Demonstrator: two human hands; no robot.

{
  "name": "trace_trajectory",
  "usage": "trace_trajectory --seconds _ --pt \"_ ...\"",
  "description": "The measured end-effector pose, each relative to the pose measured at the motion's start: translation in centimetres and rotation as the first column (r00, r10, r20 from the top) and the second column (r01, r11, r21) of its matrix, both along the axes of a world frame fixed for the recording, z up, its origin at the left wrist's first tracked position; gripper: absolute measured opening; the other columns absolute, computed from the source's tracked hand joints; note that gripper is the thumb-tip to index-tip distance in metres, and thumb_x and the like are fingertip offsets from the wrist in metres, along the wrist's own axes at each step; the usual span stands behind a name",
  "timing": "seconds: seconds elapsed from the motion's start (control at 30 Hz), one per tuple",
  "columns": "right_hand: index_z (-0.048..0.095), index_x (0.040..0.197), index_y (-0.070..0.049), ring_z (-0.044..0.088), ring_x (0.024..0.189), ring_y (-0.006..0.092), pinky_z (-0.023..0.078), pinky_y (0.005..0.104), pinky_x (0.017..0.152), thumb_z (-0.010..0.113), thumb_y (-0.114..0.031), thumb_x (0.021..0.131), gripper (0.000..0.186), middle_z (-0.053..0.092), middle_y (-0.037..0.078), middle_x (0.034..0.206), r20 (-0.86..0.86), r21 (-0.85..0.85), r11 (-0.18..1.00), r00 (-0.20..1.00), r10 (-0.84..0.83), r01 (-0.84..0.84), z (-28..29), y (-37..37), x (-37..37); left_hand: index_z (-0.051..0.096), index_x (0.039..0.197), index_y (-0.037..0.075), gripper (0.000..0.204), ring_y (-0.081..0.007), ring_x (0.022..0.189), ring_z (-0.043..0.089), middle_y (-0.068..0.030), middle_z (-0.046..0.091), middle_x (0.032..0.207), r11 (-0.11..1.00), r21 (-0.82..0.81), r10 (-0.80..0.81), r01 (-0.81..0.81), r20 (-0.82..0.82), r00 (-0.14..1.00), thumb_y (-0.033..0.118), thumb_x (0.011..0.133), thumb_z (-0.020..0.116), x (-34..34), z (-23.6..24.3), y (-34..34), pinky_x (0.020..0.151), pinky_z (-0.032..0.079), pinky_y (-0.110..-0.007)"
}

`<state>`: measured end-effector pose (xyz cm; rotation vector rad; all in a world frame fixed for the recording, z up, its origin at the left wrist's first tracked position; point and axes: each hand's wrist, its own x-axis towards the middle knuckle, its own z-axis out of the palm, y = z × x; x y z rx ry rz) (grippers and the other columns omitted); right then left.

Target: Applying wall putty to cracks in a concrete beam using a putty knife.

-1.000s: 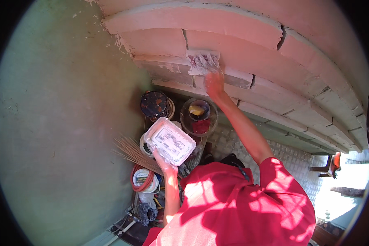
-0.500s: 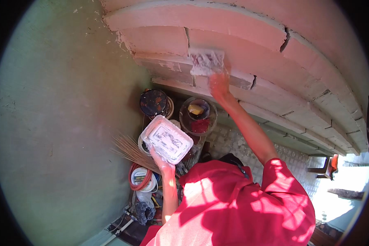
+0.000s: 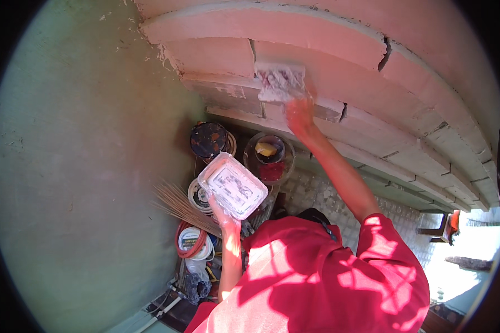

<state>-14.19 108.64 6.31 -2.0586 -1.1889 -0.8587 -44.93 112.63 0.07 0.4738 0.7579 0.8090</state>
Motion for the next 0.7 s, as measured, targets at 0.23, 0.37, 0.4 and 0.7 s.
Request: trace_trajectory --seconds 0.23,0.37,0.4,0.7 --pt "0.066 0.112 -0.009 0.057 0.111 0.0325 0.045 0.0453 0.097 0.061 -0.004 0.068 0.045 0.064 0.014 0.113 -0.181 -0.193 0.977 0.976 -0.122 0.087 -5.0 0.3 5.4 0.036 0.141 0.008 0.064 -0.0264 0.125 0.046 -0.0081 0.044 0.141 1.0 0.012 -0.022 0.021 0.031 0.999 0.051 0.094 0.041 0.9 0.3 -0.1 0.105 0.038 -0.039" --pt "0.067 0.107 -0.005 0.06 0.105 0.0298 0.047 0.0451 0.093 0.061 -0.005 0.069 0.039 0.066 0.014 0.106 -0.143 -0.214 0.971 0.98 -0.139 0.106 -5.8 -1.6 0.9 0.036 0.141 0.008 0.064 -0.0263 0.125 0.046 -0.0081 0.044 0.141 0.999 0.046 -0.002 0.001 0.016 1.0 0.051 0.094 0.041 0.1 -0.5 -0.1 0.105 0.038 -0.039" --pt "0.067 0.106 -0.005 0.06 0.105 0.0293 0.047 0.045 0.093 0.06 -0.005 0.07 0.037 0.066 0.014 0.105 -0.19 -0.224 0.972 0.975 -0.117 0.073 -5.0 -1.6 0.4 0.036 0.141 0.008 0.064 -0.0263 0.125 0.046 -0.0081 0.044 0.141 0.999 0.047 0.004 -0.005 0.016 1.0 0.051 0.094 0.041 0.0 -0.4 0.0 0.105 0.038 -0.039" --pt "0.067 0.1 -0.003 0.06 0.103 0.0329 0.047 0.0452 0.093 0.06 -0.004 0.07 0.03 0.066 0.015 0.104 -0.008 -0.035 0.996 0.996 -0.085 0.085 -2.5 -2.1 4.7 0.036 0.141 0.007 0.064 -0.026 0.126 0.046 -0.0081 0.043 0.142 0.998 0.016 -0.057 0.057 0.011 0.998 0.051 0.094 0.041 1.3 0.3 -0.8 0.105 0.037 -0.039"
